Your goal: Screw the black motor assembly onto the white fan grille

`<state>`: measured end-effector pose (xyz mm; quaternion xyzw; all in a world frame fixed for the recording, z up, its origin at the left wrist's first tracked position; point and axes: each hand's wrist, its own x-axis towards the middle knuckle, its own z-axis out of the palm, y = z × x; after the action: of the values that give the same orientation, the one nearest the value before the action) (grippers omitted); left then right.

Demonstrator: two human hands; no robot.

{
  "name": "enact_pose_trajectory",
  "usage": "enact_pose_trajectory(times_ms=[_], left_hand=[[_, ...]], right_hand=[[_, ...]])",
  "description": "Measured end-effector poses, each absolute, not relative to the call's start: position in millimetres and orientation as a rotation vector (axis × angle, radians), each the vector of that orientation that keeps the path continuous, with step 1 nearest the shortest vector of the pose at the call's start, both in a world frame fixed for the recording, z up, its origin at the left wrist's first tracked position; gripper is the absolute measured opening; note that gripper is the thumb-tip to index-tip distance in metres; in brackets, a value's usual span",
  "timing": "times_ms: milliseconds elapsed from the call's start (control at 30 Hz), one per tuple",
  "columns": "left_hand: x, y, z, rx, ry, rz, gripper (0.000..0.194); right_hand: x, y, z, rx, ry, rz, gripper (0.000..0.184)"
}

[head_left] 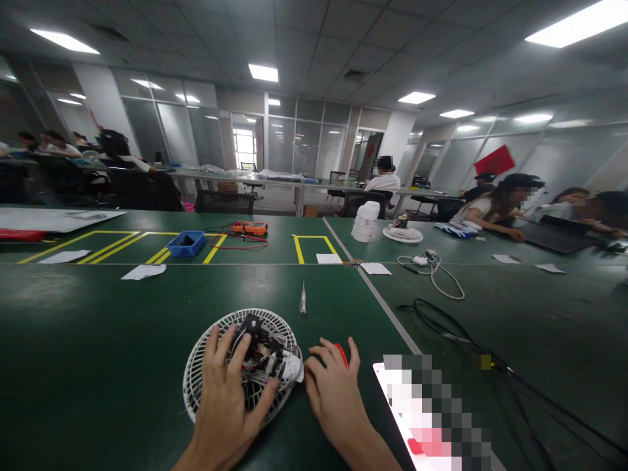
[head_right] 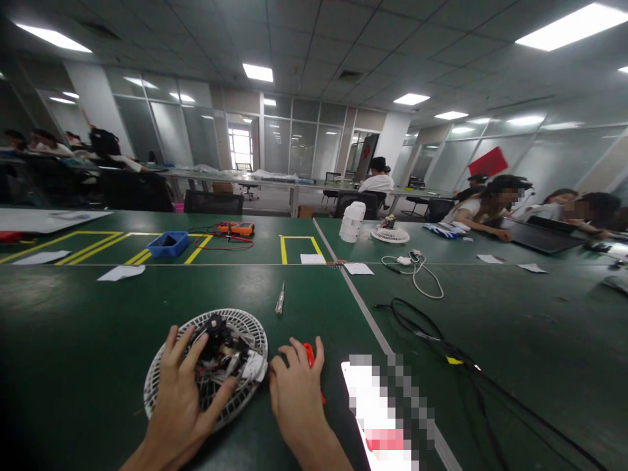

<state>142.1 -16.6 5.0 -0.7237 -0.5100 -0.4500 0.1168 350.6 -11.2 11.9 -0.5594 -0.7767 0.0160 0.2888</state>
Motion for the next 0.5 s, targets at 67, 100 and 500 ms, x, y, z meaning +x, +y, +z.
enact_pose_trajectory(times_ms=[67,100,500], left_hand=[[139.8,-17.9,7.9,-2.119,-1.51,-1.336,0.08],[137.4,-18.1,9.4,-2.112,-1.511,-1.345,0.078],[115.2,-2.8,-9.6,-2.228,-1.734,-1.228,0.066]], right_hand=[[356.0,-12.2,19.6,-1.461,-2.023,0.048,0.015],[359.3,-12.4,23.1,-1.436,-1.992,0.067,0.015],[371.7,-15.2,34.9,-1.272,-1.514,0.275,0.011]])
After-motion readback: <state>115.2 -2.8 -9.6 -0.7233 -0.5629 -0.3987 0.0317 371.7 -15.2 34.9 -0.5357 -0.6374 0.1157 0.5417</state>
